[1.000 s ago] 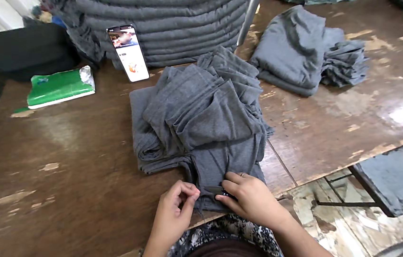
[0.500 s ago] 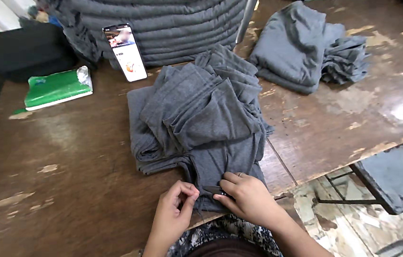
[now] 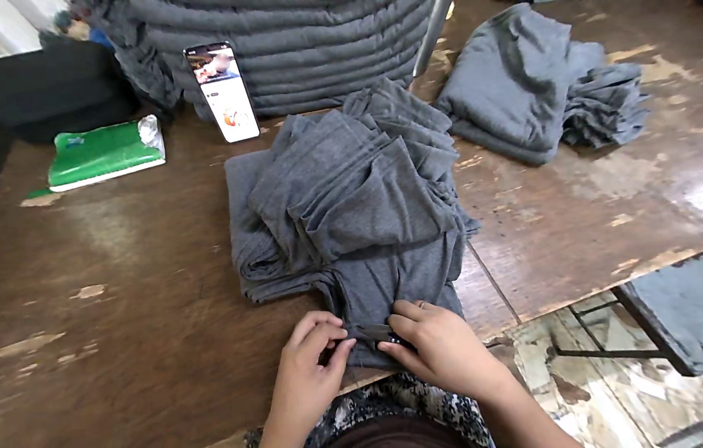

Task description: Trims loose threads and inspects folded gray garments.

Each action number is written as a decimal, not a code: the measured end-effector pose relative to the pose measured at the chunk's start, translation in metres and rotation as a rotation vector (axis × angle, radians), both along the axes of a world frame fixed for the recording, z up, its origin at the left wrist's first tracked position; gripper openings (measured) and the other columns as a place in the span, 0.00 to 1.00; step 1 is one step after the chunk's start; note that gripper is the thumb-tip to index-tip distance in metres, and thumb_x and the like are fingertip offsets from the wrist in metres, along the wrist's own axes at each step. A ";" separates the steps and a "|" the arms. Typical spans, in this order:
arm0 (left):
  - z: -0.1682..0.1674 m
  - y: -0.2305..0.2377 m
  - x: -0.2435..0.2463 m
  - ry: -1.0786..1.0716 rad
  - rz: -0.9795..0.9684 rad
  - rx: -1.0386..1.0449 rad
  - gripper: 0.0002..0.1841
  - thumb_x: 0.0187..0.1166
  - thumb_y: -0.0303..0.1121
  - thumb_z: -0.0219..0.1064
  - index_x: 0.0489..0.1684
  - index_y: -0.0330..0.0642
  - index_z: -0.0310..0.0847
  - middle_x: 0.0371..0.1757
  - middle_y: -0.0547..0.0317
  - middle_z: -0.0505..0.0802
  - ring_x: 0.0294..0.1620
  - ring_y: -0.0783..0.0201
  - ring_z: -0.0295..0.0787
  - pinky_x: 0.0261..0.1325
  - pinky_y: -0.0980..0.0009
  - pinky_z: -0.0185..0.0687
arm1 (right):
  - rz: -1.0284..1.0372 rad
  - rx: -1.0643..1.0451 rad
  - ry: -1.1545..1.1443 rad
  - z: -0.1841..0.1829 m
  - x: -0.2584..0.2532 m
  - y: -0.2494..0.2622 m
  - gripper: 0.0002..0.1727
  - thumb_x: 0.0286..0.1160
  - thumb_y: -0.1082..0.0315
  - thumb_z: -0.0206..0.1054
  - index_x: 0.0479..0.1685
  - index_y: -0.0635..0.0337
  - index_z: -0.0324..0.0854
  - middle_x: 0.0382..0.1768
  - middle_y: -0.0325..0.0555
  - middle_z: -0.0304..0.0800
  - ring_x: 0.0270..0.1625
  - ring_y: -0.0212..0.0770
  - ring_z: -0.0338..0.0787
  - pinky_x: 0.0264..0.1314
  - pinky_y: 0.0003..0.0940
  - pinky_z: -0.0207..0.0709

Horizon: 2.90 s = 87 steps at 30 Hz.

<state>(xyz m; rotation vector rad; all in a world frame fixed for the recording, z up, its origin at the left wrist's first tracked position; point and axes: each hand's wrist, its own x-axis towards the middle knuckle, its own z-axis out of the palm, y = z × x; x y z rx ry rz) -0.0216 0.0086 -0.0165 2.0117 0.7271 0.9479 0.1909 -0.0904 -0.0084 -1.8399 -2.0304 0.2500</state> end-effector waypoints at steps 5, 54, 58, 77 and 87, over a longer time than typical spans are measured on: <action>0.002 0.000 -0.007 -0.003 -0.053 -0.024 0.02 0.66 0.24 0.72 0.27 0.40 0.86 0.38 0.61 0.94 0.40 0.79 0.91 0.43 0.86 0.87 | -0.024 -0.033 -0.052 0.003 -0.006 0.003 0.29 0.83 0.42 0.55 0.27 0.57 0.84 0.33 0.49 0.87 0.37 0.52 0.90 0.31 0.46 0.82; 0.021 -0.022 0.051 0.444 0.264 0.152 0.24 0.62 0.37 0.75 0.60 0.42 0.88 0.33 0.72 0.97 0.40 0.64 0.92 0.54 0.52 0.75 | -0.035 0.235 0.640 -0.013 0.033 -0.007 0.10 0.71 0.67 0.68 0.29 0.61 0.72 0.21 0.34 0.72 0.25 0.17 0.69 0.28 0.11 0.60; 0.016 -0.021 0.059 0.469 0.262 0.179 0.18 0.60 0.34 0.71 0.49 0.40 0.83 0.31 0.68 0.94 0.37 0.64 0.91 0.51 0.53 0.78 | -0.034 0.247 0.651 -0.015 0.033 -0.007 0.10 0.70 0.68 0.68 0.30 0.61 0.72 0.21 0.34 0.71 0.25 0.16 0.68 0.29 0.10 0.60; 0.019 0.003 0.053 0.180 0.175 0.316 0.21 0.66 0.34 0.67 0.58 0.42 0.91 0.41 0.54 0.94 0.39 0.59 0.90 0.43 0.59 0.85 | -0.123 0.390 0.622 -0.004 0.005 -0.007 0.09 0.68 0.69 0.69 0.36 0.64 0.76 0.27 0.40 0.78 0.31 0.21 0.77 0.36 0.13 0.72; 0.044 0.021 0.056 -0.390 -0.114 -0.119 0.19 0.88 0.24 0.46 0.66 0.25 0.79 0.67 0.51 0.90 0.67 0.72 0.86 0.72 0.70 0.81 | -0.132 0.816 0.795 0.049 0.049 0.000 0.12 0.73 0.69 0.72 0.44 0.37 0.77 0.68 0.23 0.84 0.58 0.23 0.89 0.57 0.19 0.85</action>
